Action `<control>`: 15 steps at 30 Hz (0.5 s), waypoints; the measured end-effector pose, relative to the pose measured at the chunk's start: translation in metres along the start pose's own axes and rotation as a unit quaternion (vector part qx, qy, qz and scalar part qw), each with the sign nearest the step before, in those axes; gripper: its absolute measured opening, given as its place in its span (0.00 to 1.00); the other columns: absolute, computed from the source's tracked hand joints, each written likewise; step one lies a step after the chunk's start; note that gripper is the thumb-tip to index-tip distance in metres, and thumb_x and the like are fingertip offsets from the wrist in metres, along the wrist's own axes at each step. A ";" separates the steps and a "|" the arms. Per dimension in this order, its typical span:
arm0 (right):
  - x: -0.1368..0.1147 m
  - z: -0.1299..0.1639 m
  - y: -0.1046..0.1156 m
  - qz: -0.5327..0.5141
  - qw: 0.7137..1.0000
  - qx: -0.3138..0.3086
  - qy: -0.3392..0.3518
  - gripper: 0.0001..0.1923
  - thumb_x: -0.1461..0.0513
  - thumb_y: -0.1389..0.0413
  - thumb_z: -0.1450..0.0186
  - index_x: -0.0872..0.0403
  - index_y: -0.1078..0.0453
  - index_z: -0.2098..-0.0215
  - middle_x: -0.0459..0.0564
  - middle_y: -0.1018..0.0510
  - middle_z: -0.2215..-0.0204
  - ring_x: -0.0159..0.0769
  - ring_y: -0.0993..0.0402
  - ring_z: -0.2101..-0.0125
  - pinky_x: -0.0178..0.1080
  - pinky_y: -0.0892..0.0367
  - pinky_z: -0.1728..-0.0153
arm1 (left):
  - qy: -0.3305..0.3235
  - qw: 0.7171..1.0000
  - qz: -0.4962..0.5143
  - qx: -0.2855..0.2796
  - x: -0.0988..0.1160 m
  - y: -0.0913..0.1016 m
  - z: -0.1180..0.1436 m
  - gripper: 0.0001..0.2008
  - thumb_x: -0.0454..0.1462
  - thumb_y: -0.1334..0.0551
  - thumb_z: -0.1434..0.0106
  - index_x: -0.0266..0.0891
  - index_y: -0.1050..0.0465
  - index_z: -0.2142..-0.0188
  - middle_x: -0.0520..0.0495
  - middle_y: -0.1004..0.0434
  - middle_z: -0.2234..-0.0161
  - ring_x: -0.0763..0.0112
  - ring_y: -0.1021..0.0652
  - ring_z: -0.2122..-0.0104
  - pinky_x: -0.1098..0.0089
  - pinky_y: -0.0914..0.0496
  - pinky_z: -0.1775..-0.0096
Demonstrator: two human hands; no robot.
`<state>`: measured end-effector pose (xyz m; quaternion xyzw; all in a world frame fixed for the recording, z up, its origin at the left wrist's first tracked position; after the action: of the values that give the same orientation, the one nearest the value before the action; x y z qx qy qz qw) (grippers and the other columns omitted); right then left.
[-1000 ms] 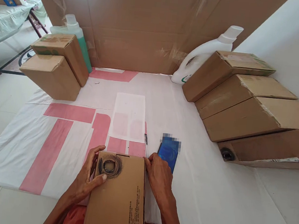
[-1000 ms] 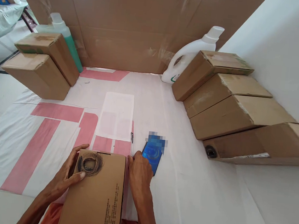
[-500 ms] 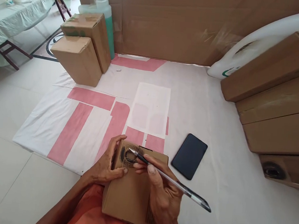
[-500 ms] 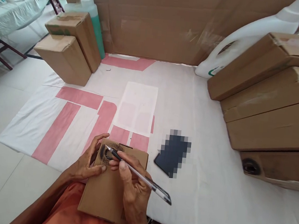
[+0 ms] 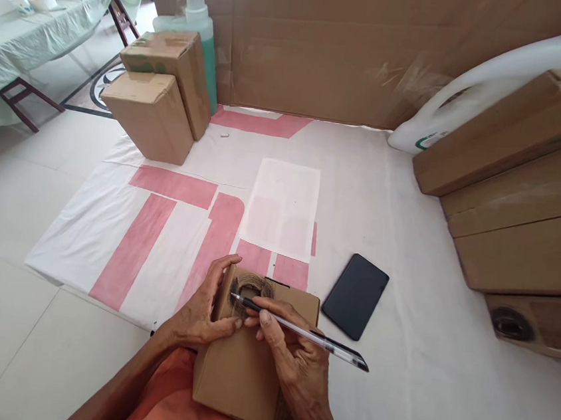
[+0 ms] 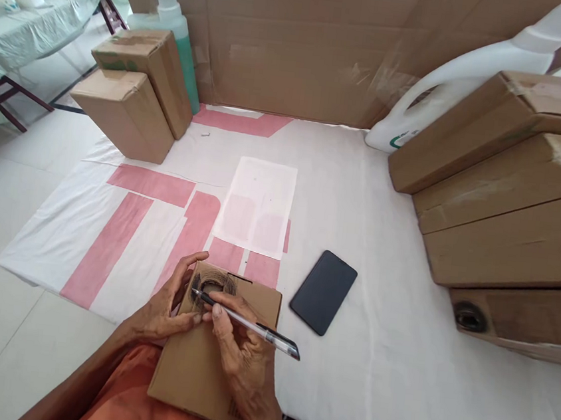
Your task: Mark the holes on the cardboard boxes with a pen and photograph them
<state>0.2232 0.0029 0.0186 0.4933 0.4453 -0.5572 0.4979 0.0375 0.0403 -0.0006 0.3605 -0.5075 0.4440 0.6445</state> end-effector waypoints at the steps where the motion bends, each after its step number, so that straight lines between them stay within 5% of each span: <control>1: -0.001 0.001 0.003 0.013 1.000 -0.009 -0.004 0.11 0.53 0.38 0.30 0.49 0.17 0.57 0.50 0.14 0.70 0.38 0.16 0.72 0.35 0.19 0.69 | 0.000 1.000 -0.002 -0.008 -0.001 0.000 0.000 0.49 0.41 0.25 0.44 0.45 0.44 0.27 0.35 0.39 0.32 0.40 0.35 0.32 0.47 0.34 0.36; 5: -0.003 0.001 0.021 0.071 0.997 -0.018 -0.013 0.15 0.51 0.40 0.29 0.51 0.18 0.61 0.50 0.16 0.75 0.39 0.17 0.75 0.33 0.24 0.76 | -0.004 1.000 -0.008 -0.022 -0.003 0.002 -0.002 0.50 0.43 0.25 0.44 0.46 0.46 0.26 0.35 0.38 0.32 0.40 0.35 0.32 0.47 0.34 0.36; 10: -0.001 -0.009 0.043 0.093 0.994 0.056 -0.004 0.16 0.49 0.39 0.30 0.53 0.19 0.63 0.50 0.17 0.75 0.39 0.19 0.76 0.34 0.26 0.77 | -0.009 1.000 -0.009 -0.022 -0.006 0.002 -0.002 0.49 0.45 0.26 0.43 0.46 0.45 0.27 0.36 0.37 0.33 0.40 0.35 0.33 0.47 0.34 0.36; 15: -0.001 -0.024 0.029 0.048 0.996 0.073 0.020 0.15 0.49 0.38 0.30 0.52 0.20 0.60 0.50 0.17 0.73 0.37 0.20 0.75 0.36 0.24 0.74 | -0.006 0.999 -0.010 -0.036 -0.005 0.001 -0.003 0.50 0.46 0.26 0.42 0.45 0.48 0.26 0.35 0.38 0.33 0.40 0.35 0.33 0.47 0.35 0.35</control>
<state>0.2549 0.0237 0.0165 0.5604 0.3888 -0.5537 0.4777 0.0370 0.0427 -0.0058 0.3448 -0.5229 0.4168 0.6587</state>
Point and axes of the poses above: each hand's wrist, its own z-axis away from the middle knuckle, its own y-axis out of the back of the hand, x = y × z, the point moved 1 cm from there along -z, towards the middle knuckle
